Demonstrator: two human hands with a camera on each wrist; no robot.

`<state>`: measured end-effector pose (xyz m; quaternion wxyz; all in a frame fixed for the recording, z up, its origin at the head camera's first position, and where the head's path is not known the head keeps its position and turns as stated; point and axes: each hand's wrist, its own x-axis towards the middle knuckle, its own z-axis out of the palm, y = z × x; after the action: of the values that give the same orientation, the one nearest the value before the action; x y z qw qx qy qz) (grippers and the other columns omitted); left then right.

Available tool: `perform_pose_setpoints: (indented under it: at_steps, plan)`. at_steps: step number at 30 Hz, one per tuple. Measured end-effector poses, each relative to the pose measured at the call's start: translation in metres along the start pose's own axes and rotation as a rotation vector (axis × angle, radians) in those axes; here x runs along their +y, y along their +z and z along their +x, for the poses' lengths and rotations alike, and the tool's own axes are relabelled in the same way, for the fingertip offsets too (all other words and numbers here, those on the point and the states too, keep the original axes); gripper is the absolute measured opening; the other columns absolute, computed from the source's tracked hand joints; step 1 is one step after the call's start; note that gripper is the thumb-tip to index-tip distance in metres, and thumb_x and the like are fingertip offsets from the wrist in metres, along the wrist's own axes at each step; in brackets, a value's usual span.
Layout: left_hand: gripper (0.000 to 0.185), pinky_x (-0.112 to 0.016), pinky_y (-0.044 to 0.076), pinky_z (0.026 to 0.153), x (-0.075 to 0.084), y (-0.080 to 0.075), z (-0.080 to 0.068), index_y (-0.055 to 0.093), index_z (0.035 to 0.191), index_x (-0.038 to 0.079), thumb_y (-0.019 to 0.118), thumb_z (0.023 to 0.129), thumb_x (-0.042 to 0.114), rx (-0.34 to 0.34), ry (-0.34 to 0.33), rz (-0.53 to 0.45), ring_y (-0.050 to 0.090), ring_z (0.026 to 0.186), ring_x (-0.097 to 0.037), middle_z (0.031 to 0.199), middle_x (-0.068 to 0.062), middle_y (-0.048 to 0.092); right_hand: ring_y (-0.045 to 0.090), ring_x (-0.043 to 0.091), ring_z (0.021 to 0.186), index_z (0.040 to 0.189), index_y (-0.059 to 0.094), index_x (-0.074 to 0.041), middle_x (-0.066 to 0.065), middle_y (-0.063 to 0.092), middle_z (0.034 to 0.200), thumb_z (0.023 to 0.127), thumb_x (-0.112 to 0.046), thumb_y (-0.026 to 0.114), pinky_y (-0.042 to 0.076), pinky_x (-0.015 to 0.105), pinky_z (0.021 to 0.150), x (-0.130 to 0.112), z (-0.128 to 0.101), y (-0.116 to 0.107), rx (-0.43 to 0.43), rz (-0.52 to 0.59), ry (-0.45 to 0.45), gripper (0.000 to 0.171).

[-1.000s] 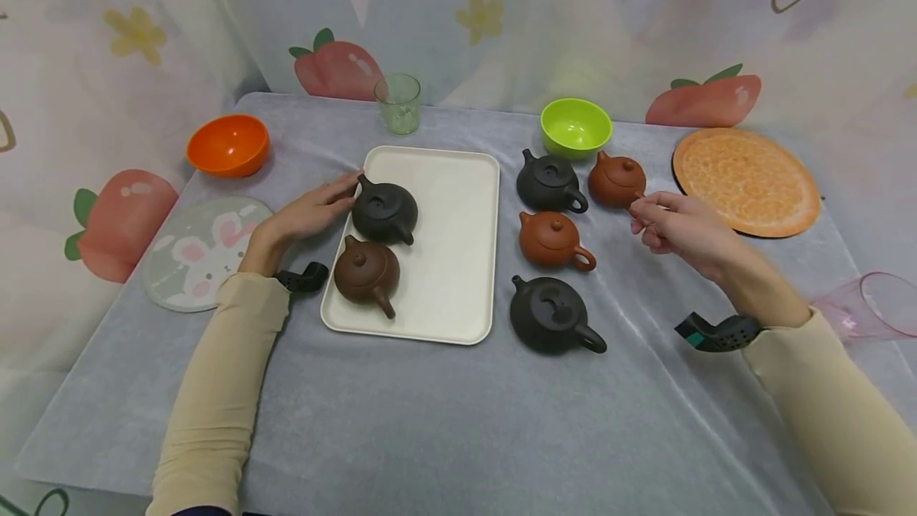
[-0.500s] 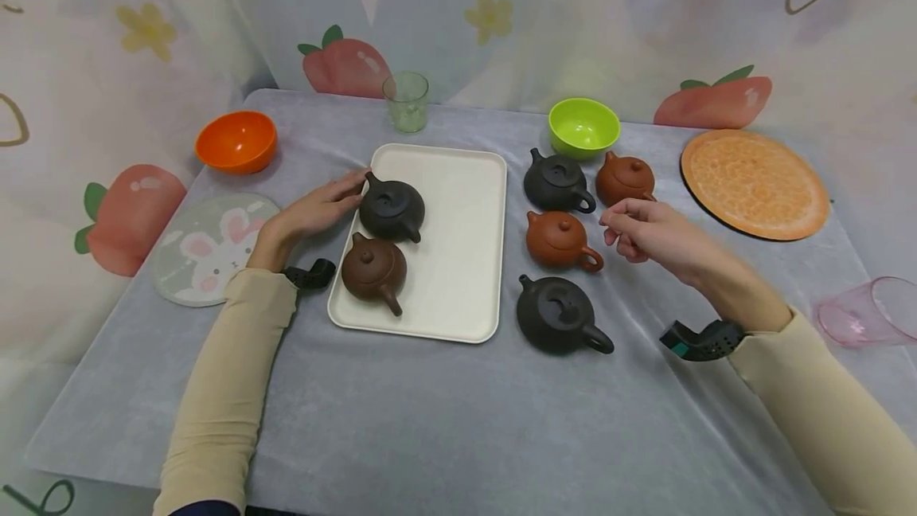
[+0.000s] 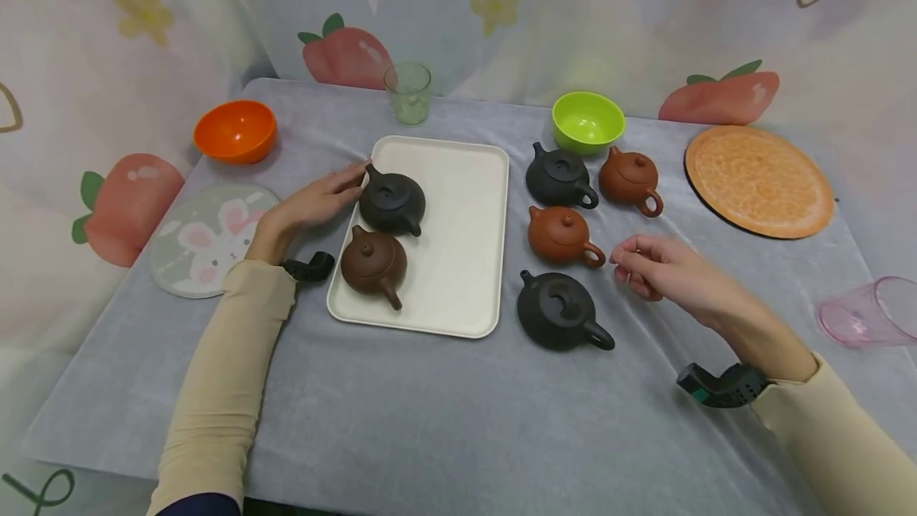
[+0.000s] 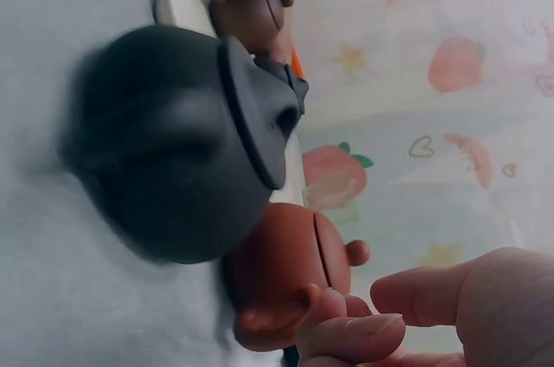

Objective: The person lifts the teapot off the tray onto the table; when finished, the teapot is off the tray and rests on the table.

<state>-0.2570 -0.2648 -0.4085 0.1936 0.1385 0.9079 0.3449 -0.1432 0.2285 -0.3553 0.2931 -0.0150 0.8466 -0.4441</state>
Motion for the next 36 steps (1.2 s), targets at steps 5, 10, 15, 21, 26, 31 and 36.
perform_pose_setpoints:
  at_steps: [5,10,15,21,26,31,36]
  plan:
    - [0.056,-0.049,0.0,0.122,-0.001,-0.001,0.001,0.021,0.157,0.02,0.041,0.105,0.027,0.0,0.003,0.006,0.005,0.152,-0.029,0.164,-0.008,0.014,0.046,0.012,0.062,0.11,0.053,0.005,0.005,0.053,0.074,0.104,-0.029,0.047,0.039,0.027,0.056,0.008,-0.011,0.009,-0.011,0.005,-0.004,0.034]
    - [0.056,-0.047,0.0,0.122,-0.001,-0.003,0.003,0.021,0.157,0.02,0.041,0.105,0.028,0.0,0.015,0.014,0.006,0.152,-0.028,0.164,-0.008,0.015,0.046,0.013,0.06,0.107,0.054,0.006,0.006,0.054,0.074,0.104,-0.028,0.049,0.04,0.028,0.053,0.016,-0.021,0.016,-0.038,0.038,-0.019,0.035]
    - [0.057,-0.047,-0.001,0.123,0.0,-0.004,0.003,0.02,0.157,0.019,0.041,0.104,0.028,-0.004,0.015,0.019,0.006,0.152,-0.029,0.164,-0.009,0.015,0.047,0.012,0.06,0.106,0.055,0.004,0.007,0.055,0.077,0.103,-0.029,0.049,0.04,0.029,0.053,0.023,-0.029,0.022,-0.059,0.028,-0.014,0.034]
    - [0.057,-0.046,-0.001,0.123,0.0,-0.004,0.004,0.02,0.157,0.019,0.041,0.104,0.027,-0.005,0.015,0.014,0.006,0.152,-0.028,0.163,-0.009,0.015,0.046,0.01,0.058,0.103,0.056,0.004,0.005,0.054,0.075,0.103,-0.029,0.049,0.04,0.027,0.052,0.032,-0.035,0.029,-0.086,0.03,-0.004,0.034]
    - [0.057,-0.047,0.0,0.123,0.001,-0.002,0.003,0.021,0.157,0.018,0.041,0.104,0.025,-0.002,0.014,0.018,0.006,0.152,-0.028,0.163,-0.01,0.016,0.045,0.01,0.056,0.1,0.056,0.003,0.003,0.051,0.069,0.103,-0.029,0.049,0.038,0.029,0.052,0.039,-0.04,0.032,-0.095,0.037,-0.013,0.033]
    - [0.057,-0.047,-0.001,0.122,0.001,-0.002,0.002,0.02,0.157,0.019,0.041,0.104,0.026,-0.008,0.01,0.007,0.005,0.152,-0.028,0.163,-0.01,0.015,0.044,0.01,0.055,0.099,0.058,0.003,0.001,0.051,0.069,0.104,-0.026,0.048,0.038,0.03,0.051,0.046,-0.046,0.036,-0.151,0.038,-0.038,0.031]
    - [0.057,-0.048,-0.002,0.122,0.0,-0.002,0.002,0.019,0.157,0.021,0.041,0.105,0.028,-0.015,-0.005,-0.001,0.004,0.152,-0.028,0.164,-0.009,0.013,0.043,0.009,0.055,0.098,0.058,0.001,0.001,0.051,0.069,0.104,-0.027,0.048,0.036,0.03,0.049,0.05,-0.051,0.041,-0.185,0.025,-0.024,0.03]
